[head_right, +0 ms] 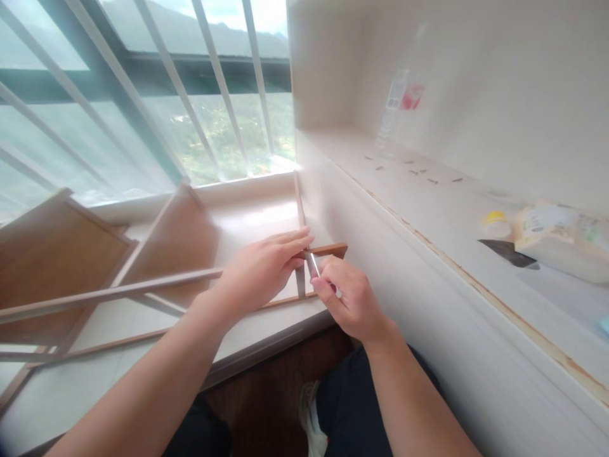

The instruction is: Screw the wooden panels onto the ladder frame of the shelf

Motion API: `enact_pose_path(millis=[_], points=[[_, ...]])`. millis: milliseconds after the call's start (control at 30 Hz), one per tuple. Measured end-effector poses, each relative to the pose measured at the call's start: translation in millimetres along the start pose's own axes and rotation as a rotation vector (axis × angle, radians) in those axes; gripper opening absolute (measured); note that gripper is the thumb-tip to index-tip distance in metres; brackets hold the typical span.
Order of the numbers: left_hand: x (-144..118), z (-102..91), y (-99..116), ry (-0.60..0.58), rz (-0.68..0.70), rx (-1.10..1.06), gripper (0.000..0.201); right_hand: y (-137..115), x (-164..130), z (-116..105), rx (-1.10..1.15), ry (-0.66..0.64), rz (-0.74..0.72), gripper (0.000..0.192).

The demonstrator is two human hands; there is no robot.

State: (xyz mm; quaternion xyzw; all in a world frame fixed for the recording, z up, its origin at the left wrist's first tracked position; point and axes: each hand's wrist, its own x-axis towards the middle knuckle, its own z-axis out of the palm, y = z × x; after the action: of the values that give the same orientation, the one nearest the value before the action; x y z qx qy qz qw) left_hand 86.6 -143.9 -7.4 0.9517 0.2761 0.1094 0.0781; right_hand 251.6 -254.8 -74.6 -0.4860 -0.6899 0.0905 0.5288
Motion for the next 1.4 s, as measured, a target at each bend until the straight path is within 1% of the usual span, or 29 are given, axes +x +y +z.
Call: enact_pose_path(millis=[100,167,400,767,967,1400], points=[[0.2,0.9,0.3,0.005,-0.010,0.014,0.046,3.8,2.3,-1.2,-0.025,-0.065,0.064,0.027],[0.2,2.3,0.1,0.009,-0.011,0.025,0.046,6.1,2.5,-1.2,-0.023,-0.092,0.080,0.028],[0.2,4.5,0.5,0.021,-0.023,0.036,0.046,9.1,1.2,2.3,0.023,-0.144,0.053,0.025],[-2.1,8.8,0.7,0.061,0.000,0.066,0.046,7.8,1.6,5.1,-0.038,-0.131,0.002,0.024],[-3.4,9.1,2.6,0.083,0.013,0.101,0.045,8.4,1.9,4.3,-0.058,-0.106,-0.006,0.026],[-2.9,10.3,1.3,0.088,0.026,0.131,0.045,10.1,2.5,5.7,-0.132,-0.110,0.001,0.030]])
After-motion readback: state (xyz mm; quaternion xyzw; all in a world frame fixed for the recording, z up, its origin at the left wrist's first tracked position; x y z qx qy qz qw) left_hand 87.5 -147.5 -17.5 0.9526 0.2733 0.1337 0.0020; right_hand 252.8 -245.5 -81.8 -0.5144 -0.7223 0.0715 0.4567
